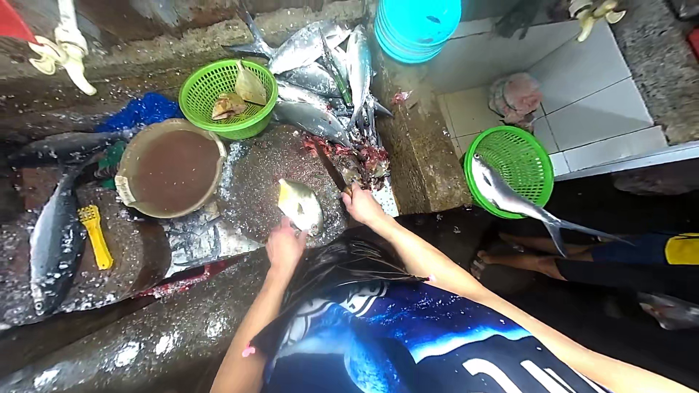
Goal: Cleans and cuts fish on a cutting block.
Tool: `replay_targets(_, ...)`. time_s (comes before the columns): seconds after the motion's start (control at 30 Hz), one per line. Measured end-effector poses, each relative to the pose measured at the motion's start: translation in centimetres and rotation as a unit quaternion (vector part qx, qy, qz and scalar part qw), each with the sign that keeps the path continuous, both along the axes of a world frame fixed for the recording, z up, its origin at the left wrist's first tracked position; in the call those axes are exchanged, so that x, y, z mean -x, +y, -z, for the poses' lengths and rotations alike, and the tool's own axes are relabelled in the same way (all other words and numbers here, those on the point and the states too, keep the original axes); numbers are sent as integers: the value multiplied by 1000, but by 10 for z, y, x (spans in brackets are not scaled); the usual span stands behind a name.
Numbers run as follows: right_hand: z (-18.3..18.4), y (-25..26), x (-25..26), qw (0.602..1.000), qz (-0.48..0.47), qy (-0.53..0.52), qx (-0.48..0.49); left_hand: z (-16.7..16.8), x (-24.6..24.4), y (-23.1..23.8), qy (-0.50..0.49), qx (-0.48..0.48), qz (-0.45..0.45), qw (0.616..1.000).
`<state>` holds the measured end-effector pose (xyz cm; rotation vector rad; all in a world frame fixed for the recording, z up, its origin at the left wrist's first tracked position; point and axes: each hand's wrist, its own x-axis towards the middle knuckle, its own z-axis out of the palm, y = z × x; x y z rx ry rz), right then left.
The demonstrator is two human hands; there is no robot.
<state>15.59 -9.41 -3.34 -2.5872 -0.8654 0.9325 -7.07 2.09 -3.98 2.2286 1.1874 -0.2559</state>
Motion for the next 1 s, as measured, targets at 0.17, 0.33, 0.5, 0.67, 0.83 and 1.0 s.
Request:
replay_targets(0.17, 1, -23, -26, 983, 42, -22, -176, 26, -11, 36, -83, -104, 356, 925)
replay_targets(0.33, -22, -4, -46, 954, 136, 79, -254, -2, -90, 53, -43, -104, 427, 897)
replay_targets(0.5, -34, -2, -42, 938, 182, 26, -294, -38, -162, 35, 114, -76, 220, 966)
replay_targets(0.67, -34, 17, -46, 922, 178, -35, -343, -36, -187, 26, 160, -101, 208, 960)
replay_targets(0.83, -10, 13, -12, 954, 143, -10, -262, -42, -189, 32, 185, -101, 194, 958)
replay_targets(1.0, -30, 22, -20, 951, 145, -23, -271, -44, -186, 39, 185, -95, 173, 963)
